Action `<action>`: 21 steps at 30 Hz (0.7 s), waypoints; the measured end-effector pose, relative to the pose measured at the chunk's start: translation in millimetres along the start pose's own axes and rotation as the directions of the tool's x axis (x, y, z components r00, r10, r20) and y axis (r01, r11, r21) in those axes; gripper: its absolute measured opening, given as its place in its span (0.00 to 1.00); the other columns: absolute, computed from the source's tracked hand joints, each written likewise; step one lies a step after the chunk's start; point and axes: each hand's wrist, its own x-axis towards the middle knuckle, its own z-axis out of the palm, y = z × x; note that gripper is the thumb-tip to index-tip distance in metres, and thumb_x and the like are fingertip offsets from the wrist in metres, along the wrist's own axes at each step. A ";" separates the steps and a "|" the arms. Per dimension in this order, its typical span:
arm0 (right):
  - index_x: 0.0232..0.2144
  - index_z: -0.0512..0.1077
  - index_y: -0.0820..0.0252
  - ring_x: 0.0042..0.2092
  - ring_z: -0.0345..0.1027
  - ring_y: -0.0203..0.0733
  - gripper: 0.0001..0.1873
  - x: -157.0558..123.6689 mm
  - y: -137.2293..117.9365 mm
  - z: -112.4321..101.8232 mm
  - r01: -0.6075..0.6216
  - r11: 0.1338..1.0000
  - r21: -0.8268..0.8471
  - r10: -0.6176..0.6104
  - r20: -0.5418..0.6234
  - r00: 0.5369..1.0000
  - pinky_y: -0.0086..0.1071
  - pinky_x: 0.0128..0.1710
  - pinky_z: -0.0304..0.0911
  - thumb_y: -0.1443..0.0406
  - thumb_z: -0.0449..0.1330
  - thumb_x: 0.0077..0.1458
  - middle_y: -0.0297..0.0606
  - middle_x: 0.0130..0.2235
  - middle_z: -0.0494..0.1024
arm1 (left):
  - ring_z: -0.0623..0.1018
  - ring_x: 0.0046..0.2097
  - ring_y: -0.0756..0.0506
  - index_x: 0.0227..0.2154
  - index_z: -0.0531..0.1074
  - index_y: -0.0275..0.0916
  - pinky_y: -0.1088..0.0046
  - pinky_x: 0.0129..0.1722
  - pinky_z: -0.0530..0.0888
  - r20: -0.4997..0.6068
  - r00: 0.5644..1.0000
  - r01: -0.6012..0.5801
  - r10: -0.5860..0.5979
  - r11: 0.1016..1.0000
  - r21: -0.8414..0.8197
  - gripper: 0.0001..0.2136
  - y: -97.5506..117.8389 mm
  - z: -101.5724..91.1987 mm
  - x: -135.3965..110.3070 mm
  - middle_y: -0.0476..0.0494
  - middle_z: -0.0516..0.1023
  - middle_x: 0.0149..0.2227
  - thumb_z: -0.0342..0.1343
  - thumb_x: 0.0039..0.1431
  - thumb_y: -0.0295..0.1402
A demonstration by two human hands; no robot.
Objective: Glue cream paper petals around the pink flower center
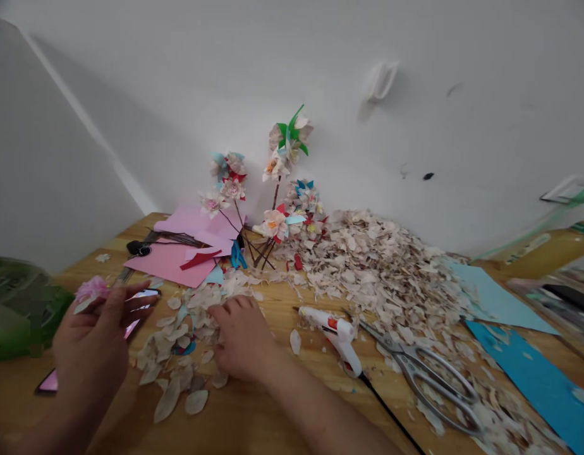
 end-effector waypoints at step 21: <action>0.40 0.69 0.64 0.36 0.69 0.44 0.13 69.5 -17.1 33.7 0.283 0.950 -0.132 -0.278 0.055 0.959 0.32 0.35 0.60 0.71 0.56 0.49 0.41 0.33 0.78 | 0.78 0.29 0.52 0.26 0.75 0.41 0.83 0.29 0.76 0.084 0.993 0.080 -0.079 0.997 -0.007 0.08 -7.3 -3.1 0.0 0.52 0.80 0.31 0.60 0.49 0.40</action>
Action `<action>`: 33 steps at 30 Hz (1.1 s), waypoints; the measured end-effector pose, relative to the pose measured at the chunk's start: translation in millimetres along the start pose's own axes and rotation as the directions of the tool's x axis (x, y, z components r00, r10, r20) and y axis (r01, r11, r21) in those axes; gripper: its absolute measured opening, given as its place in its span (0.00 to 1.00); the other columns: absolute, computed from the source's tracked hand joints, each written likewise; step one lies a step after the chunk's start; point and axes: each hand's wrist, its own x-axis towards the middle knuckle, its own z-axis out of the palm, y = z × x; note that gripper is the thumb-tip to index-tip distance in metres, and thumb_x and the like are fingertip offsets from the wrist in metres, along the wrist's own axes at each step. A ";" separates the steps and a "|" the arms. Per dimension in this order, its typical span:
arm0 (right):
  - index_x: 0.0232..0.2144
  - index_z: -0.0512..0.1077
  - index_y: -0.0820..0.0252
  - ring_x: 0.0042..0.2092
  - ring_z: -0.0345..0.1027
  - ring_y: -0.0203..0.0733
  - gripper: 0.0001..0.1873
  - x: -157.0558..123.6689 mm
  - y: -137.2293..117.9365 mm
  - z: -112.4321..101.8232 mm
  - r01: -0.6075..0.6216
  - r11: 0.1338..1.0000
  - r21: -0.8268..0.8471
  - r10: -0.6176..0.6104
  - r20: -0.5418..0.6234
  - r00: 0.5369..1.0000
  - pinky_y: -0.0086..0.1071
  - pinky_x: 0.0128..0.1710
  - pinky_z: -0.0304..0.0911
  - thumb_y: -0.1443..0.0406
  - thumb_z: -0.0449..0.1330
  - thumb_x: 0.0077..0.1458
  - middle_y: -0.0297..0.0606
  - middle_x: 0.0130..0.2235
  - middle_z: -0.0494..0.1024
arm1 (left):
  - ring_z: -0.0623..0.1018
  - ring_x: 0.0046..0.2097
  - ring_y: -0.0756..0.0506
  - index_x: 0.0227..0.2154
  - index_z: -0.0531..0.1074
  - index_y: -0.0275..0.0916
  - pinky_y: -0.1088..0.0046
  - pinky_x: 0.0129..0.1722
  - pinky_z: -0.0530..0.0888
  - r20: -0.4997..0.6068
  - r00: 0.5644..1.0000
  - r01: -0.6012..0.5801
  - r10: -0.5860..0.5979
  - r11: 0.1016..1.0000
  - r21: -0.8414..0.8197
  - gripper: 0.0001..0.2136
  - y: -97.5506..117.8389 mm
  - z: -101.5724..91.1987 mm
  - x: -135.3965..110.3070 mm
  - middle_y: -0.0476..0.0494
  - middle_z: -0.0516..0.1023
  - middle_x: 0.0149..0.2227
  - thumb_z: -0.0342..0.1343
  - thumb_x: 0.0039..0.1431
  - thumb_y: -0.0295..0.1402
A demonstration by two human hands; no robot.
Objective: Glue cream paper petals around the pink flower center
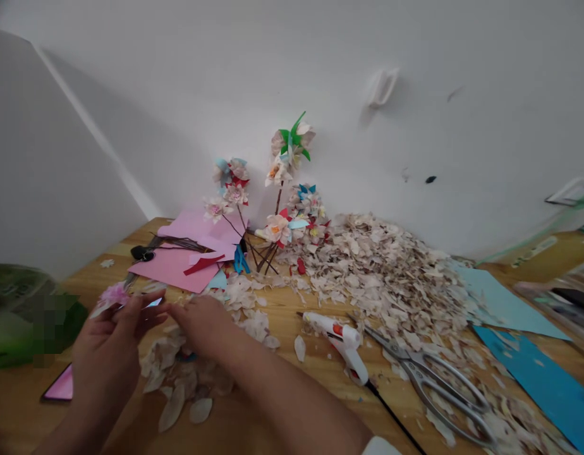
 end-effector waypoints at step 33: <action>0.44 0.63 0.55 0.37 0.72 0.40 0.18 -35.9 2.6 -13.9 -0.336 0.648 0.683 0.470 -0.011 0.883 0.34 0.37 0.65 0.73 0.55 0.49 0.34 0.34 0.79 | 0.77 0.28 0.49 0.32 0.74 0.36 0.77 0.28 0.75 0.093 0.994 0.048 -0.056 0.995 0.091 0.16 -1.1 3.8 -6.7 0.44 0.79 0.32 0.59 0.48 0.45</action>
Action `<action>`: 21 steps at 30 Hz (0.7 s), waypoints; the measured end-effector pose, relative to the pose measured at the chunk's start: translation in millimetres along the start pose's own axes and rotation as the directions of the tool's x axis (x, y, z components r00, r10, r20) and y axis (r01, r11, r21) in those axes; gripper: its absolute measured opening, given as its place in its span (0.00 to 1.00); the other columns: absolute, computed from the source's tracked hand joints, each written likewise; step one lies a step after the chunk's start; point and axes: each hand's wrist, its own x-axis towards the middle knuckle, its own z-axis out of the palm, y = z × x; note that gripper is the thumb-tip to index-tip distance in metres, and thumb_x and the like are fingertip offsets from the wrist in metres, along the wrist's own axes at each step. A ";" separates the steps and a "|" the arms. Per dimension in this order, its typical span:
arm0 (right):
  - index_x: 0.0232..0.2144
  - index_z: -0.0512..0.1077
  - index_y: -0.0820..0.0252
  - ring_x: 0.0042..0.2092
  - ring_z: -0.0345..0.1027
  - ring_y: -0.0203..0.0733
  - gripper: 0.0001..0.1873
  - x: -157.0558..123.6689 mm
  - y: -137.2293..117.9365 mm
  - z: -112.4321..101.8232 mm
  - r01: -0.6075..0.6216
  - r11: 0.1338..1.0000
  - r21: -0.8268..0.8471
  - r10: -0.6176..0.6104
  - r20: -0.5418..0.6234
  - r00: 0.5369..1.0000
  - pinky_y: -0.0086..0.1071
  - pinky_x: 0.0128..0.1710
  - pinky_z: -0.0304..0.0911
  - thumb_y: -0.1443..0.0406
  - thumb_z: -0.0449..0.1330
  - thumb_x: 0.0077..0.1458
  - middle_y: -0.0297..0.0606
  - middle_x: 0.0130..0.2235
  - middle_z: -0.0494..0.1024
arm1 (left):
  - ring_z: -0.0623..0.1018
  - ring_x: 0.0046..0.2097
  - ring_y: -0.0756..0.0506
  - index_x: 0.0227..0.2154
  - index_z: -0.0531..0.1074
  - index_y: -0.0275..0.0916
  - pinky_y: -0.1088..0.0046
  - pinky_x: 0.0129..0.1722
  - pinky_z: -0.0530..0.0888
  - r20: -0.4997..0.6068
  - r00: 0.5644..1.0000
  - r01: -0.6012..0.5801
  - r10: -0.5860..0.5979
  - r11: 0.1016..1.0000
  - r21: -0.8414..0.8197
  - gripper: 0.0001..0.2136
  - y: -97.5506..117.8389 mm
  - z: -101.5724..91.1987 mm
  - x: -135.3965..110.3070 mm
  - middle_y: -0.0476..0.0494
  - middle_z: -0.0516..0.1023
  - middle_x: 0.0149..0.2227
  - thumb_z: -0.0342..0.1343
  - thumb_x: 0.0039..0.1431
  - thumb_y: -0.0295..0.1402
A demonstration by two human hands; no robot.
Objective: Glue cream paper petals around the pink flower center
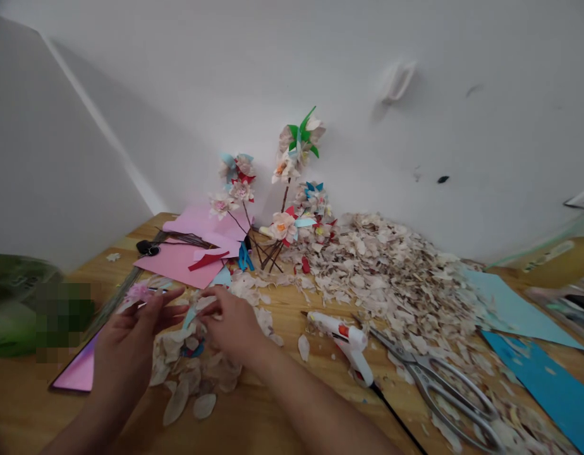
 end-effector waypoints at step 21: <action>0.44 0.64 0.48 0.36 0.72 0.38 0.22 -120.1 4.0 -45.4 0.169 0.985 -0.024 -0.170 -0.199 0.965 0.33 0.37 0.65 0.77 0.55 0.49 0.30 0.33 0.77 | 0.64 0.22 0.52 0.22 0.65 0.40 0.80 0.20 0.62 0.547 0.812 0.171 -0.201 0.979 0.107 0.05 -35.0 29.0 -67.0 0.55 0.64 0.21 0.57 0.46 0.30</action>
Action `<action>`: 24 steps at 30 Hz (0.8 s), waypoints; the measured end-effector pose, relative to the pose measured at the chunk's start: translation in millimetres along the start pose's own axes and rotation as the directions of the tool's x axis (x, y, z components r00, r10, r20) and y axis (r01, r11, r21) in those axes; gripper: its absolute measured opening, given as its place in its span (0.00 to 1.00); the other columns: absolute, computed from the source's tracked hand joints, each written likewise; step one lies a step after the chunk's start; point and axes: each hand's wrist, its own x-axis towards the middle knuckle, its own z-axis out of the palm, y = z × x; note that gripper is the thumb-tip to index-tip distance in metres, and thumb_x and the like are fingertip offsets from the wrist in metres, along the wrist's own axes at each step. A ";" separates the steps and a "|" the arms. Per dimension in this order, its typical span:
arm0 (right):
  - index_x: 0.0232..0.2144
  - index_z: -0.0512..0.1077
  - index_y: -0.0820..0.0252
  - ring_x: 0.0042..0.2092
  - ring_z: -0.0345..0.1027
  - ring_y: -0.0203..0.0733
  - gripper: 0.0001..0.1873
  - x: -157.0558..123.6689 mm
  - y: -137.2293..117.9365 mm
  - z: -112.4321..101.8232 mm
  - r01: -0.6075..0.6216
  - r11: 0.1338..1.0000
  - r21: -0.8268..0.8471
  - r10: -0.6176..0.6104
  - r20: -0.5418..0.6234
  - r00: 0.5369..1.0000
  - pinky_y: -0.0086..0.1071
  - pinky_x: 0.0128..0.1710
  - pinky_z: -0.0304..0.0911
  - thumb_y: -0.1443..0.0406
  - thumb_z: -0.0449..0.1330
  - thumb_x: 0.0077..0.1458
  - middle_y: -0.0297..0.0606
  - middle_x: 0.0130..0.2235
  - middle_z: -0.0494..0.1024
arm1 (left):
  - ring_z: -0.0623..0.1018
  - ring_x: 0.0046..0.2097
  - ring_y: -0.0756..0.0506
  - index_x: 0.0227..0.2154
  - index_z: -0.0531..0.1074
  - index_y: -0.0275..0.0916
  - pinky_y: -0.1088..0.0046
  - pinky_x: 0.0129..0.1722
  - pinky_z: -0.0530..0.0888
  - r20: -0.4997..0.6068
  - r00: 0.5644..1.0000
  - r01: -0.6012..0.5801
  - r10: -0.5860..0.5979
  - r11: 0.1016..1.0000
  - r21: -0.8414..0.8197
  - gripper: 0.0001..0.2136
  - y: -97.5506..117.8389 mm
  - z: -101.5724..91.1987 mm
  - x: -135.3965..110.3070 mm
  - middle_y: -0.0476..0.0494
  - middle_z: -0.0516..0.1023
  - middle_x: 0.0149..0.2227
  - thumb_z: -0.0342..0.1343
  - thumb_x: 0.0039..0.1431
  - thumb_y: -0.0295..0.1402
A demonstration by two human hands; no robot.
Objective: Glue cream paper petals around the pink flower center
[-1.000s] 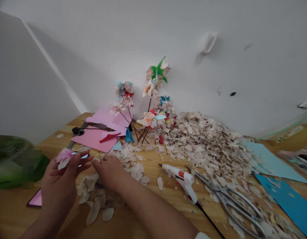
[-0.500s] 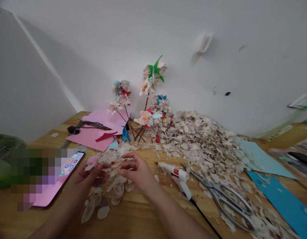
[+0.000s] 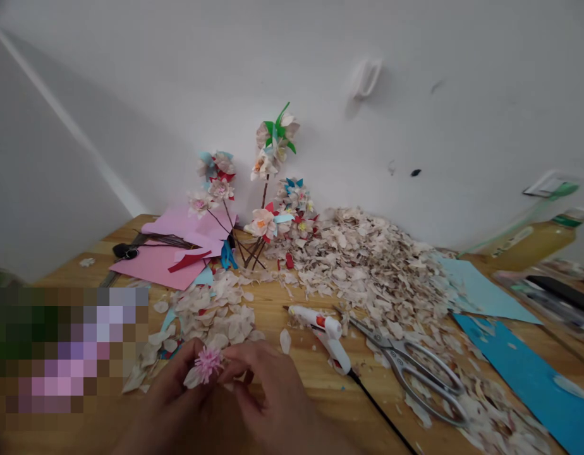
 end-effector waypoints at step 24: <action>0.52 0.53 0.45 0.48 0.68 0.40 0.28 -9.7 4.7 0.4 -0.071 0.958 0.278 0.094 -0.069 0.993 0.39 0.50 0.62 0.74 0.53 0.52 0.35 0.45 0.74 | 0.70 0.17 0.51 0.23 0.76 0.34 0.79 0.18 0.66 -0.071 0.947 0.307 -0.314 0.947 -0.091 0.24 11.5 1.7 7.5 0.47 0.75 0.16 0.66 0.30 0.52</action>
